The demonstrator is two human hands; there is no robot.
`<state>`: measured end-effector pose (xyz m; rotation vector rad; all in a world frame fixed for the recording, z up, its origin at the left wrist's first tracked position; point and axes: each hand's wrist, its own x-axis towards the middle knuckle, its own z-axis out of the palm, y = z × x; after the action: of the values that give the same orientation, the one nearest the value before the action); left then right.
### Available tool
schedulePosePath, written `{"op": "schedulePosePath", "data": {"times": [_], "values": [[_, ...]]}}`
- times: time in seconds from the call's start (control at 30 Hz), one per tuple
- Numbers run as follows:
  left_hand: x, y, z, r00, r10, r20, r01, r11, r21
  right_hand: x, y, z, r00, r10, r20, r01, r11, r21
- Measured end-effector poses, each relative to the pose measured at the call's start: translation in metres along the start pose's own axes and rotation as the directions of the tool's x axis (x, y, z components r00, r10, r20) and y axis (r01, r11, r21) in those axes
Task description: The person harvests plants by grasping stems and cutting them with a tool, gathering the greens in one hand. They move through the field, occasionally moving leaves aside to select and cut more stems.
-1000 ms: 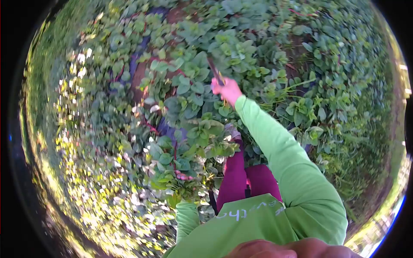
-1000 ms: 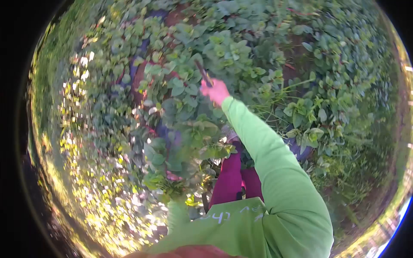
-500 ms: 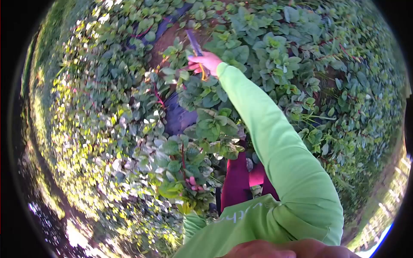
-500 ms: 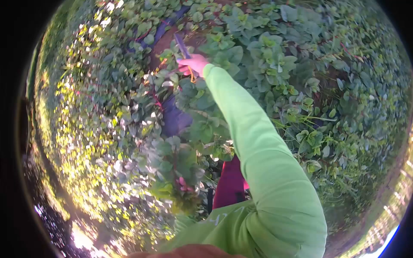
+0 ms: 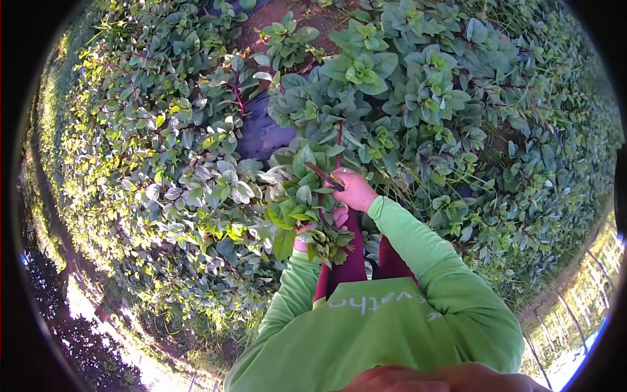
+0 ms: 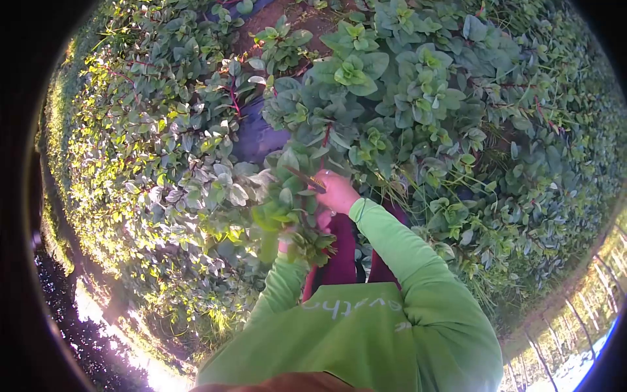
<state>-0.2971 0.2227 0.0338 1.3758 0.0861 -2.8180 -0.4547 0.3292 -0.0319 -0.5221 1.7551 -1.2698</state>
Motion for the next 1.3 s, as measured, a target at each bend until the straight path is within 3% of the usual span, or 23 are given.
{"op": "schedulePosePath", "data": {"times": [0.13,0.2,0.23,0.3,0.33,0.4,0.47,0.5,0.53,0.6,0.63,0.67,0.73,0.77,0.93,1.0,1.07,1.1,1.13,1.17,1.23,1.27,1.3], "values": [[0.004,-0.013,-0.011,0.999,-0.015,0.043,0.015,1.000,0.005,-0.009,0.017,-0.013,0.999,-0.024,0.030,0.028,0.992,-0.121],[0.002,-0.015,-0.018,0.997,-0.022,0.073,0.022,1.000,0.000,-0.006,-0.005,-0.047,0.984,0.031,0.176,0.012,0.971,-0.240],[0.000,-0.014,-0.022,0.996,-0.023,0.091,0.022,1.000,0.002,0.000,-0.022,-0.068,0.979,0.134,0.152,-0.083,0.949,-0.305],[-0.002,-0.012,-0.029,0.992,-0.032,0.125,0.032,0.999,0.001,0.015,-0.036,-0.096,0.986,0.161,-0.044,-0.158,0.818,-0.553],[-0.004,-0.011,-0.034,0.990,-0.033,0.141,0.033,0.999,0.004,0.029,-0.039,-0.104,0.983,0.175,-0.052,-0.165,0.732,-0.661],[-0.005,-0.009,-0.041,0.985,-0.048,0.166,0.046,0.999,0.011,0.067,-0.025,-0.108,0.962,0.258,0.088,-0.087,0.597,-0.797],[-0.005,-0.007,-0.044,0.980,-0.074,0.187,0.072,0.997,0.018,0.107,0.021,-0.094,0.962,0.227,0.151,0.031,0.456,-0.889],[-0.005,-0.006,-0.047,0.977,-0.085,0.194,0.082,0.996,0.023,0.119,0.018,-0.089,0.915,0.374,0.151,0.002,0.370,-0.929],[-0.005,-0.003,-0.047,0.975,-0.097,0.199,0.093,0.995,0.027,0.125,0.023,-0.093,0.915,0.378,0.140,-0.012,0.373,-0.928],[-0.006,0.003,-0.049,0.972,-0.118,0.203,0.110,0.993,0.048,0.132,0.032,-0.095,0.776,0.585,0.235,0.020,0.350,-0.937],[-0.008,0.006,-0.049,0.971,-0.129,0.202,0.121,0.991,0.054,0.129,0.028,-0.102,0.749,0.617,0.240,0.005,0.357,-0.934],[-0.007,0.009,-0.050,0.969,-0.137,0.207,0.127,0.990,0.063,0.127,0.038,-0.099,0.750,0.618,0.235,-0.008,0.364,-0.931],[-0.006,0.012,-0.050,0.962,-0.163,0.218,0.152,0.986,0.069,0.119,0.057,-0.096,0.746,0.653,0.130,-0.012,0.207,-0.978],[-0.004,0.013,-0.051,0.958,-0.179,0.224,0.167,0.983,0.073,0.106,0.039,-0.106,0.769,0.634,0.082,-0.131,0.282,-0.950],[0.001,0.015,-0.050,0.932,-0.253,0.260,0.236,0.967,0.095,0.071,0.024,-0.141,0.777,0.629,-0.022,-0.279,0.312,-0.908],[0.000,0.018,-0.048,0.924,-0.275,0.265,0.254,0.961,0.113,0.060,0.020,-0.170,0.671,0.712,-0.207,-0.352,0.060,-0.934],[0.000,0.024,-0.047,0.921,-0.297,0.251,0.270,0.953,0.137,0.031,0.036,-0.227,0.770,0.615,-0.169,-0.379,0.227,-0.897],[0.000,0.026,-0.046,0.919,-0.304,0.249,0.274,0.950,0.149,0.021,0.060,-0.265,0.794,0.606,-0.040,-0.305,0.341,-0.889],[0.002,0.026,-0.045,0.916,-0.317,0.244,0.286,0.946,0.155,0.000,0.043,-0.294,0.797,0.602,-0.056,-0.379,0.424,-0.823],[0.003,0.027,-0.044,0.913,-0.329,0.240,0.296,0.941,0.164,-0.020,0.050,-0.317,0.797,0.565,-0.213,-0.473,0.363,-0.803],[0.009,0.024,-0.042,0.905,-0.358,0.230,0.322,0.930,0.179,-0.065,0.059,-0.349,0.652,0.544,-0.529,-0.744,0.322,-0.585],[0.012,0.023,-0.041,0.903,-0.369,0.221,0.331,0.925,0.189,-0.082,0.071,-0.355,0.638,0.551,-0.538,-0.757,0.321,-0.569],[0.017,0.020,-0.041,0.900,-0.383,0.209,0.344,0.918,0.197,-0.097,0.086,-0.359,0.565,0.563,-0.603,-0.818,0.283,-0.501]]}}
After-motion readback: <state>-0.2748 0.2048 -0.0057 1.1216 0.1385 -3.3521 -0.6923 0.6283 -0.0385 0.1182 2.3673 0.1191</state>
